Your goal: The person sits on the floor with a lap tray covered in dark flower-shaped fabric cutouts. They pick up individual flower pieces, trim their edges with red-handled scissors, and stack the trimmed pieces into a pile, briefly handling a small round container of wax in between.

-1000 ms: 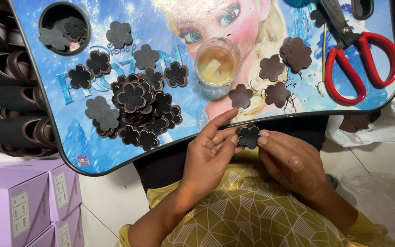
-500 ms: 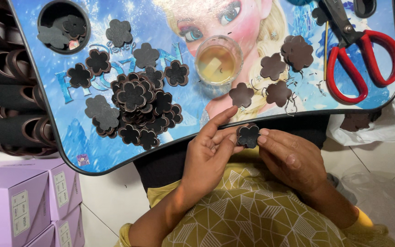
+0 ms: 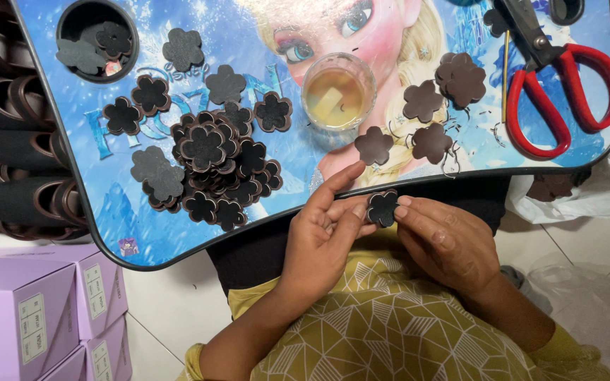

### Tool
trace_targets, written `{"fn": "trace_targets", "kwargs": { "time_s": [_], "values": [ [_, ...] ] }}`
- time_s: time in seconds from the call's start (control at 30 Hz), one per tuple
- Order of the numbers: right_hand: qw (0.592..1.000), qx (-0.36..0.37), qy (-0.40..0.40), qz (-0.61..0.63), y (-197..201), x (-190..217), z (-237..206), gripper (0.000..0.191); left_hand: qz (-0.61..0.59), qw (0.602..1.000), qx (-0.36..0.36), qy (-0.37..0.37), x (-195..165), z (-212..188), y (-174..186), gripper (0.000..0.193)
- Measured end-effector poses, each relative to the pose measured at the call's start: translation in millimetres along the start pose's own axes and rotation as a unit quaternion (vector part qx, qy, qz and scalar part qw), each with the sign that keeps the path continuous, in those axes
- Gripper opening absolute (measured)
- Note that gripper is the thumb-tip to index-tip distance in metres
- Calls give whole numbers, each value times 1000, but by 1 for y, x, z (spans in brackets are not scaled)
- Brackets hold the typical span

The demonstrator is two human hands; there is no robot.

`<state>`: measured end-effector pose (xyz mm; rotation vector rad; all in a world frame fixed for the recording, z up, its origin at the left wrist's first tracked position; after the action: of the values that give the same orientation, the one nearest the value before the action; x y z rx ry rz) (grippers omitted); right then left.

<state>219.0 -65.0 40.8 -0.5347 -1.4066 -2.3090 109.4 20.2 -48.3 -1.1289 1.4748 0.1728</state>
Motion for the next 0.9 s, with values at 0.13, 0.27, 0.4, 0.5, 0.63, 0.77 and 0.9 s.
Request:
{"fn": "trace_targets", "kwargs": {
  "time_s": [0.13,0.27,0.4,0.5,0.63,0.77,0.9],
  "values": [
    [1000,-1,10,-7,-2,2,2,46,-33,999,-16,-7,4,1,0,60],
    [1000,4,21,-15,-6,2,1,51,-24,999,-28,-26,3,1,2,67],
    [999,31,-21,-21,-12,-5,-6,75,-2,998,-44,-33,1,2,6,64],
    [983,-68,-117,122,1,-15,-15,97,-23,998,-51,-37,-2,2,10,64],
    [915,-55,-263,302,-7,-39,-24,93,-32,998,-47,-36,-3,1,10,62],
    [834,-13,-377,403,-25,-55,-28,98,-30,998,-40,-28,-1,2,8,62],
    [816,-7,-398,420,-30,-59,-25,97,-30,999,-33,-15,2,2,6,63]
  ]
}}
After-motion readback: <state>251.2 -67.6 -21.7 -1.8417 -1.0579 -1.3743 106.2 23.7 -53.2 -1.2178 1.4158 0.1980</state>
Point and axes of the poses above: each hand's wrist, its own z-axis towards the middle knuckle, its own y-axis out of the back of the hand, x = y × z, the point moved 9 cm from there along z, towards the middle knuckle, and after that the axes turned 7 degrees about -y, right-handed, at the moved point
